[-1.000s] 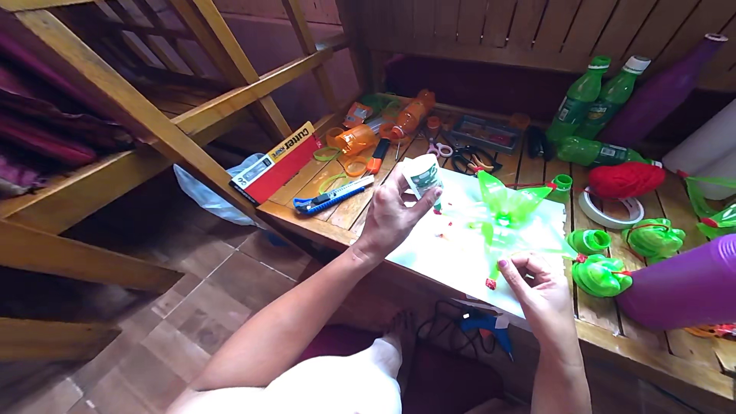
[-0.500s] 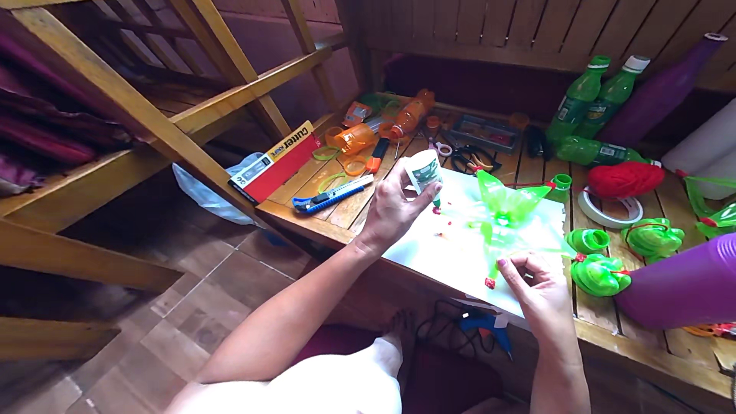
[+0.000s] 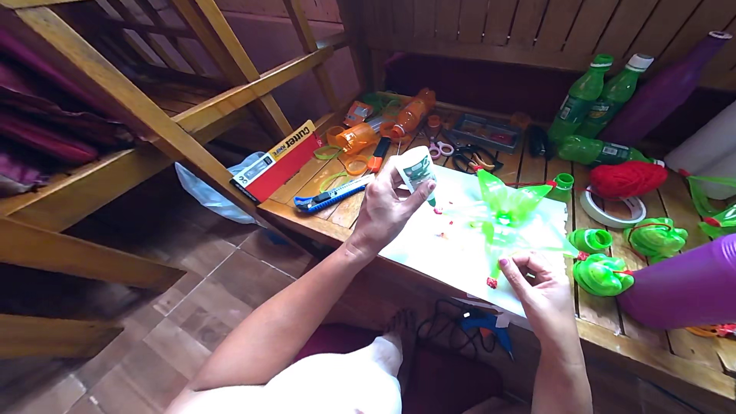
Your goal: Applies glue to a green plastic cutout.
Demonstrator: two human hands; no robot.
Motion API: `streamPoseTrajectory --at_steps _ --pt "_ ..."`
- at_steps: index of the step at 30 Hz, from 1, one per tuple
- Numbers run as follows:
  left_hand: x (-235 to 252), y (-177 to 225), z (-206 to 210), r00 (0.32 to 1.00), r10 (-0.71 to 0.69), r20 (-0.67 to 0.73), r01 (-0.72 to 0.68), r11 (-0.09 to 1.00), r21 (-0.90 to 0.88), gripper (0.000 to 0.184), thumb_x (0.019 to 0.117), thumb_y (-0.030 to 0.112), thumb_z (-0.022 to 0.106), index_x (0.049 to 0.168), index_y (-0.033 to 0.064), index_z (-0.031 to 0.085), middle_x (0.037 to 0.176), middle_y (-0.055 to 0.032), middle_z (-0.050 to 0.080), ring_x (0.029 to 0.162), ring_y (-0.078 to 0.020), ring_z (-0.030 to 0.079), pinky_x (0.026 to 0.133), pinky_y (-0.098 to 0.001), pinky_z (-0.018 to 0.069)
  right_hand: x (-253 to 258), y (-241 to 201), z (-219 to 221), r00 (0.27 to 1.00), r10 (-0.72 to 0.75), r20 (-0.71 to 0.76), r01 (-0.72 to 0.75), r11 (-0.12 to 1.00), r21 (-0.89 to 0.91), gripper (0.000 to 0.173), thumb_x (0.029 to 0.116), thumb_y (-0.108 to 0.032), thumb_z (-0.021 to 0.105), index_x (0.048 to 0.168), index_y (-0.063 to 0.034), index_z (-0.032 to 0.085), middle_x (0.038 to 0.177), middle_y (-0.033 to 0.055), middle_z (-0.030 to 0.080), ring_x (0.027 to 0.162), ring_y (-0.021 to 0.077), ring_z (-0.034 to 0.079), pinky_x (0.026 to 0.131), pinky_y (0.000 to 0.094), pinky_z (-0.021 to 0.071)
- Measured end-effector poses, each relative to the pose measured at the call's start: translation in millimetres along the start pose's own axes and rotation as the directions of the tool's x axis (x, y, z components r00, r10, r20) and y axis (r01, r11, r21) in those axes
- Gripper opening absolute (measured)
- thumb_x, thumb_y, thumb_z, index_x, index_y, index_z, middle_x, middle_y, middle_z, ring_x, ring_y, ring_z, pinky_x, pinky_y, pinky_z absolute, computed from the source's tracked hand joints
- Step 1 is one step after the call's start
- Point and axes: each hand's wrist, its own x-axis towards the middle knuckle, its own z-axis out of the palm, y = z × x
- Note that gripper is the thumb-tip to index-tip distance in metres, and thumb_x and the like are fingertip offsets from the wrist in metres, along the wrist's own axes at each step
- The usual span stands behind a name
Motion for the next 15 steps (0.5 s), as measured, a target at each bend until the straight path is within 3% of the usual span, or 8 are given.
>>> streamPoseTrajectory --at_steps 15 --pt "-0.5 2.8 6.9 0.997 0.081 0.000 -0.081 0.996 0.025 0.038 0.0966 0.012 0.071 0.129 -0.0018 0.055 0.114 -0.0091 0.070 0.101 -0.0072 0.071 0.086 -0.0224 0.0598 0.0 1.1 -0.1 1.000 -0.007 -0.001 0.007 1.000 0.010 0.015 0.0933 -0.018 0.070 0.086 -0.0056 0.071 0.084 -0.0048 0.062 0.070 -0.0071 0.055 0.062 0.0072 0.0463"
